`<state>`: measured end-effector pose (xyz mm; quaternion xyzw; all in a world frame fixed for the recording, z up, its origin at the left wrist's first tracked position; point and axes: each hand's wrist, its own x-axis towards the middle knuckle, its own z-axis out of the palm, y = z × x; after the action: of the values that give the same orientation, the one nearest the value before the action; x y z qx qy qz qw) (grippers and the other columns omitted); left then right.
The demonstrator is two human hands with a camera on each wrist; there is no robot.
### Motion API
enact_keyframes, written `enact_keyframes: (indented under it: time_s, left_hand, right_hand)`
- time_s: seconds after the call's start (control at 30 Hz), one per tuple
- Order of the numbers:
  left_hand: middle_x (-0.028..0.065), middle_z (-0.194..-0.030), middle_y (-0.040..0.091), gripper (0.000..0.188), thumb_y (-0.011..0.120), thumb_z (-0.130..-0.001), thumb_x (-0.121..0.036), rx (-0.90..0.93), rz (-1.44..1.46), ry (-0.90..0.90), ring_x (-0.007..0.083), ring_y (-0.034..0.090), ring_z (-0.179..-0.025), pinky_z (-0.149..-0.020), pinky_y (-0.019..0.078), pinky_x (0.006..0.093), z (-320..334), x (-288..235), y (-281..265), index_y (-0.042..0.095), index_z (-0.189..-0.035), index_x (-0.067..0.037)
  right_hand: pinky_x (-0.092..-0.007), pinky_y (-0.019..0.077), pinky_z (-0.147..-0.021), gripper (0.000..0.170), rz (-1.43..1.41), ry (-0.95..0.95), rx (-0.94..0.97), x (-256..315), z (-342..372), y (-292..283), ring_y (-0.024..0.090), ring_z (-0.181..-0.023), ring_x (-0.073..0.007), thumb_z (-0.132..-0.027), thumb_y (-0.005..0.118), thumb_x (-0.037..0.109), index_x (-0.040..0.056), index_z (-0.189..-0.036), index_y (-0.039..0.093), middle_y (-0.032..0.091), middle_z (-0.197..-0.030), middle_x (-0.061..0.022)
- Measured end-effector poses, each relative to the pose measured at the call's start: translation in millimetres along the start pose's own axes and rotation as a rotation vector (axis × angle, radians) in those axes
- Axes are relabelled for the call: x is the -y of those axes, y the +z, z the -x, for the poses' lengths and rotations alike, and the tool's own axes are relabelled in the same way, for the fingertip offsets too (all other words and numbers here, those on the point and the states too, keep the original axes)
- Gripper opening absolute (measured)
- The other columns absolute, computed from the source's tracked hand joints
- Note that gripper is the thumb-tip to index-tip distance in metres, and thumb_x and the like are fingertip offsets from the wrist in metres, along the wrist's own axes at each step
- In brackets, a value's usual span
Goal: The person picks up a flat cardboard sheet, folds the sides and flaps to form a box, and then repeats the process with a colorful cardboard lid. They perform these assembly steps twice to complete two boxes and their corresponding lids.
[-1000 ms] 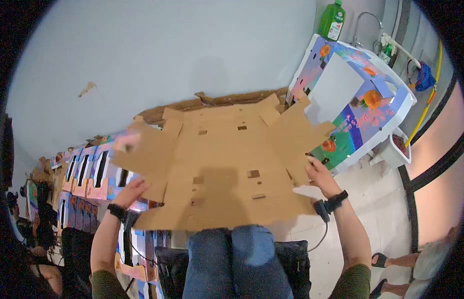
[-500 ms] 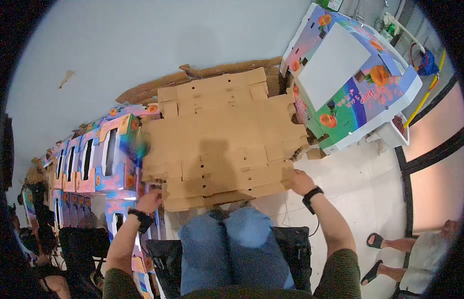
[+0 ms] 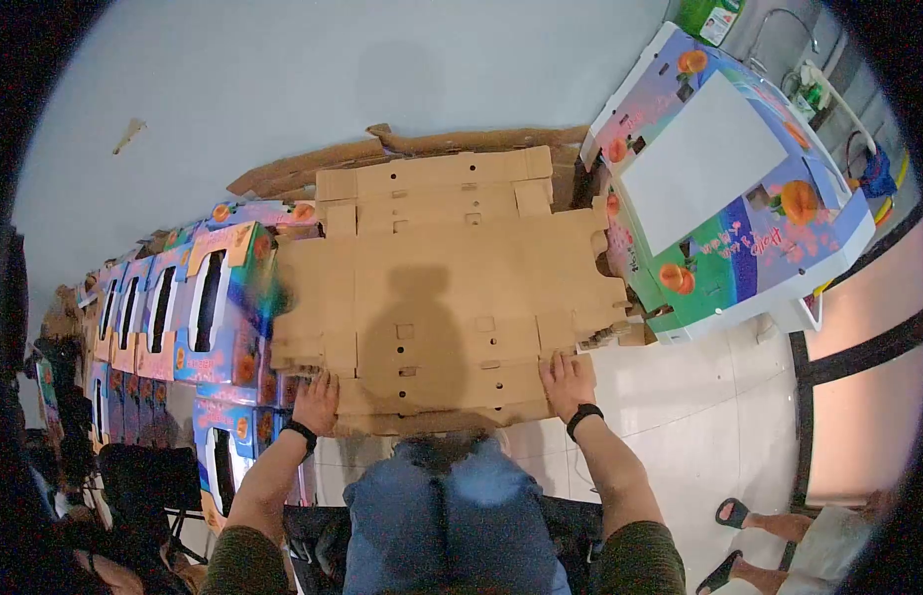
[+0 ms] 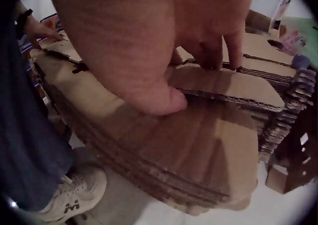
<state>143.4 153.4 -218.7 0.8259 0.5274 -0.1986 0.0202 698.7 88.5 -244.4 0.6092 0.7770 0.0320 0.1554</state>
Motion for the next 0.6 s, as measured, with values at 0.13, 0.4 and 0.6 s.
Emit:
enact_keyframes:
  time_s: [0.13,0.4,0.6]
  left_hand:
    - [0.0174,-0.147,0.046,0.087,0.075,-0.078,-0.033,0.093,-0.047,0.028,0.0353,0.044,-0.14,-0.115,0.0293,0.0633,-2,-2,-35,0.038,-0.151,-0.004]
    - [0.0143,-0.131,0.051,0.076,0.076,-0.07,-0.028,0.065,0.071,0.094,0.0338,0.045,-0.133,-0.113,0.022,0.0684,1,12,-73,0.052,-0.14,-0.008]
    - [0.0152,-0.138,0.049,0.074,0.074,-0.079,-0.035,0.147,0.03,0.081,0.034,0.042,-0.137,-0.114,0.013,0.0772,16,2,-64,0.049,-0.145,-0.011]
  right_hand:
    - [-0.0535,0.0331,-0.116,0.07,-0.004,-0.003,0.048,2,-3,-13,0.04,-0.144,-0.0393,-0.091,0.063,0.024,0.0087,-0.154,0.037,0.041,-0.155,-0.0248]
    - [-0.0576,0.0287,-0.116,0.081,-0.05,-0.004,-0.043,-22,16,-59,0.044,-0.139,-0.0336,-0.085,0.071,0.032,0.0112,-0.155,0.036,0.049,-0.148,-0.0152]
    - [-0.0629,0.0313,-0.111,0.08,0.006,0.016,-0.048,-7,35,-31,0.044,-0.14,-0.0311,-0.083,0.073,0.032,0.0176,-0.154,0.038,0.051,-0.147,-0.0144]
